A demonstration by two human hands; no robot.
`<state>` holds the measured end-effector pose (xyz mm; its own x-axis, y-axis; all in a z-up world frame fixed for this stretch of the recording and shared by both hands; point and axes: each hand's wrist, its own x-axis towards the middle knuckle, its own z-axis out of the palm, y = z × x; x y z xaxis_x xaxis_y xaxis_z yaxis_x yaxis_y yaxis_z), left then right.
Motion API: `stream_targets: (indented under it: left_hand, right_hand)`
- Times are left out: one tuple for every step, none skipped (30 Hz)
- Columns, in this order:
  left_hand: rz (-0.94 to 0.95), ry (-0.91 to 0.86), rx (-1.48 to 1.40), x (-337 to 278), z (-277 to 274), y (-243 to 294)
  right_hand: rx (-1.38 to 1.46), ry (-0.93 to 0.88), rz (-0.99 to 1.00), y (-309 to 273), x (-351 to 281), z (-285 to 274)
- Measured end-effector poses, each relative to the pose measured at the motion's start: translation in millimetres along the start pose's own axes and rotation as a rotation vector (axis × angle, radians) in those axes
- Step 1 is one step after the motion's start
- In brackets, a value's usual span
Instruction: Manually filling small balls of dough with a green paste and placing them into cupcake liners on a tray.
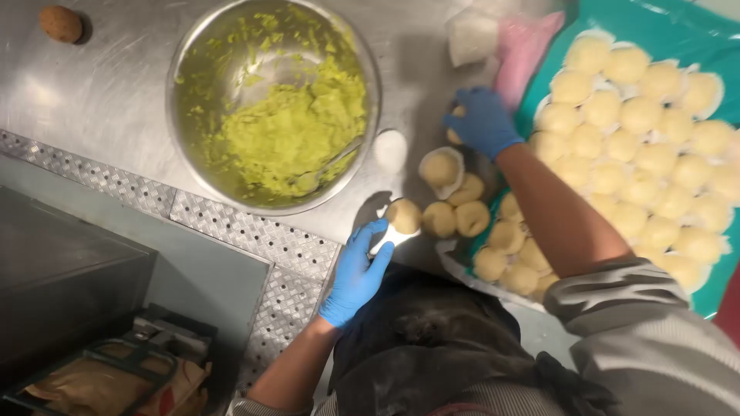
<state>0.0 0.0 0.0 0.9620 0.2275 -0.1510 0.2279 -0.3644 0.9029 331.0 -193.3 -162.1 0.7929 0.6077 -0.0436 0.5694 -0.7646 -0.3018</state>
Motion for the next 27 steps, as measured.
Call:
stream_targets:
  left_hand:
    - [-0.012,-0.013,-0.004,-1.4,-11.9,-5.0]
    - [-0.011,-0.033,-0.023,-2.9,-23.1,-9.9]
    - [-0.015,-0.049,-0.045,-7.5,-31.4,-13.7]
    - [-0.034,-0.057,-0.052,-15.9,-36.8,-13.4]
    - [-0.015,-0.043,-0.070,-12.0,-43.8,-13.5]
    - [0.003,-0.028,-0.088,-7.4,-50.0,-11.8]
    - [0.014,-0.036,-0.090,-7.4,-53.2,-16.4]
    - [0.026,-0.035,-0.089,-7.1,-55.4,-20.4]
    - [0.028,-0.034,-0.084,-11.3,-58.0,-23.7]
    - [0.030,-0.042,-0.084,-14.3,-61.6,-18.9]
    - [0.019,-0.056,-0.099,-13.6,-64.0,-13.8]
    - [0.008,-0.070,-0.114,-12.2,-64.9,-7.6]
    - [0.030,-0.086,-0.118,-9.4,-63.9,-8.7]
    - [0.008,-0.097,-0.112,-5.7,-60.9,-8.9]
    - [-0.015,-0.123,-0.105,-3.5,-56.7,-8.4]
    - [0.004,-0.154,-0.109,-1.3,-53.3,-8.2]
    - [-0.002,-0.169,-0.080,3.6,-47.9,-7.7]
    - [-0.006,-0.183,-0.050,9.4,-40.7,-6.8]
    - [0.016,-0.220,-0.053,14.1,-33.6,-2.0]
    - [0.031,-0.223,-0.036,19.4,-25.3,3.1]
    - [0.045,-0.225,-0.019,24.5,-16.2,8.4]
    - [0.066,-0.261,-0.022,32.7,-3.3,9.5]
    - [0.077,-0.260,-0.009,41.5,12.7,10.4]
    - [0.088,-0.258,0.004,51.2,29.2,10.8]
    - [0.088,-0.268,0.004,66.7,50.1,26.3]
    - [0.194,-0.240,0.041,82.9,71.2,40.9]
    - [0.283,-0.205,0.087,92.9,87.3,53.4]
  right_hand:
    - [0.002,-0.014,0.011,-16.1,-8.6,-13.2]
    - [0.048,0.066,-0.067,-31.9,-17.0,-26.8]
    - [0.094,0.141,-0.149,-46.8,-26.8,-40.5]
    - [0.097,0.121,-0.143,-56.2,-42.1,-33.2]
    - [-0.184,0.212,-0.135,-61.8,-46.9,-30.9]
    - [-0.467,0.300,-0.124,-66.2,-51.4,-30.3]
    - [-0.475,0.306,-0.114,-63.6,-54.1,-17.0]
    - [-0.544,0.246,-0.100,-59.7,-56.9,-4.3]
    - [-0.604,0.178,-0.088,-58.2,-63.7,11.2]
    - [-0.605,0.176,-0.079,-65.3,-67.0,10.7]
    - [-0.433,0.091,-0.079,-69.2,-69.4,8.1]
    - [-0.259,0.009,-0.079,-71.2,-72.0,4.7]
    - [-0.272,0.021,-0.058,-82.0,-79.5,5.1]
    - [-0.022,-0.122,-0.008,-90.6,-86.6,5.4]
    - [0.235,-0.260,0.055,-98.4,-100.0,6.4]
    - [0.228,-0.244,0.087,-105.0,-104.6,-6.1]
    - [0.340,-0.171,0.082,-108.6,-110.6,-19.2]
    - [0.449,-0.093,0.074,-110.5,-115.9,-32.3]
    - [0.440,-0.071,0.110,-94.4,-114.7,-24.2]
    - [0.673,0.016,0.273,-76.2,-113.7,-16.4]
    - [0.905,0.113,0.430,-56.7,-113.3,-8.6]
    - [0.898,0.143,0.460,-53.2,-119.7,-27.9]
    - [1.271,0.200,0.522,-47.3,-123.0,-47.5]
    - [1.646,0.263,0.563,-41.0,-125.3,-66.2]
    - [1.646,0.270,0.571,-20.9,-123.7,-63.9]
    - [1.783,0.312,0.589,-0.6,-121.5,-60.6]
    - [1.932,0.338,0.611,12.1,-120.0,-52.0]
